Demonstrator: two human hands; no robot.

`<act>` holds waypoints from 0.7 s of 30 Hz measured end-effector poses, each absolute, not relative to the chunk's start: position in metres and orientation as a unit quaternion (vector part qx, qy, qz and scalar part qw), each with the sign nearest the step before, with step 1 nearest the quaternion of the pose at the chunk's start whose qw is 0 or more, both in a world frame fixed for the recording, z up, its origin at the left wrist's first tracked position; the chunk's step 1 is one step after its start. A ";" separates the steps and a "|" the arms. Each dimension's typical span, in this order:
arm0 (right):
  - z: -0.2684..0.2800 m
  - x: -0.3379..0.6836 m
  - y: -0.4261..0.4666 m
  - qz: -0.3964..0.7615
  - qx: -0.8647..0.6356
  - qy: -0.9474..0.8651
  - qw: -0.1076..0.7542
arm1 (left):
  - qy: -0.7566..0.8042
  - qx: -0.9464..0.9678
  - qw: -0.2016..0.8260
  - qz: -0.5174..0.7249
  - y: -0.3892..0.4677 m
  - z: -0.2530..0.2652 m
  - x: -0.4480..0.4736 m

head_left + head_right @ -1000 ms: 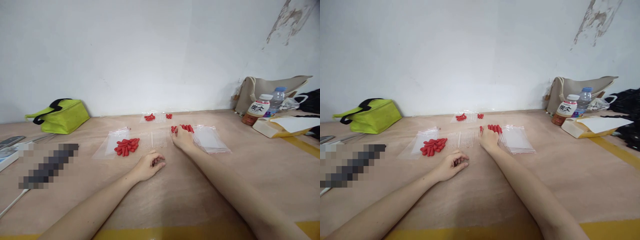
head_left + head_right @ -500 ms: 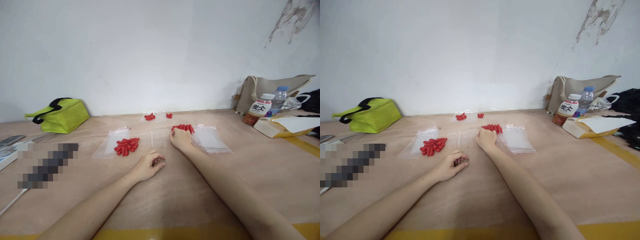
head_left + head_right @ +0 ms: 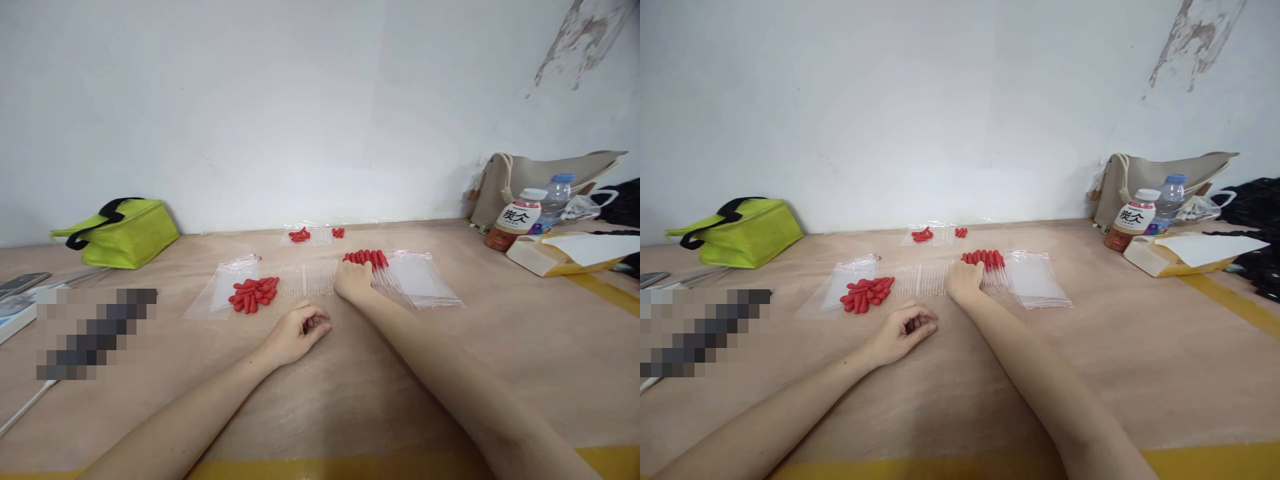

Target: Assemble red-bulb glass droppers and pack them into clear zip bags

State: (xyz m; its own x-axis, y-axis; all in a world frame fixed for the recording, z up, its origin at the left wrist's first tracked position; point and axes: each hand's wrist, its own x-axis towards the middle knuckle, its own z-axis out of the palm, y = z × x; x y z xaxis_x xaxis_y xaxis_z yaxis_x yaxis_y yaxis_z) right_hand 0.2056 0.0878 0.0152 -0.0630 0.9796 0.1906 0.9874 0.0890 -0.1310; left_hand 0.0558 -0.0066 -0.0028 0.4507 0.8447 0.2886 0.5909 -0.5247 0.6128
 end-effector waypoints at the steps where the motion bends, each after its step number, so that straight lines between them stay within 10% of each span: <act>1: 0.017 0.207 0.085 -0.022 -0.674 -0.728 0.121 | 0.447 0.816 0.209 0.303 -0.006 -0.003 0.055; 12: -0.019 0.290 0.027 -0.088 -0.490 -0.807 0.318 | 0.609 0.742 -0.064 0.272 0.049 0.037 -0.029; 21: -0.027 0.293 0.026 -0.077 -0.476 -0.800 0.358 | 0.609 0.775 -0.048 0.162 0.053 0.033 -0.041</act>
State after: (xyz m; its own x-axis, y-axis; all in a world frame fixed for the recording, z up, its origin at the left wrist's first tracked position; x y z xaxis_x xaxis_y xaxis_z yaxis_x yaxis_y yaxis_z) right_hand 0.2934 0.0264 -0.0275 -0.2903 0.7059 0.6461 0.8161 0.5352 -0.2180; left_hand -0.0406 0.0529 0.0329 0.2051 0.9285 0.3096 0.9598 -0.2527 0.1221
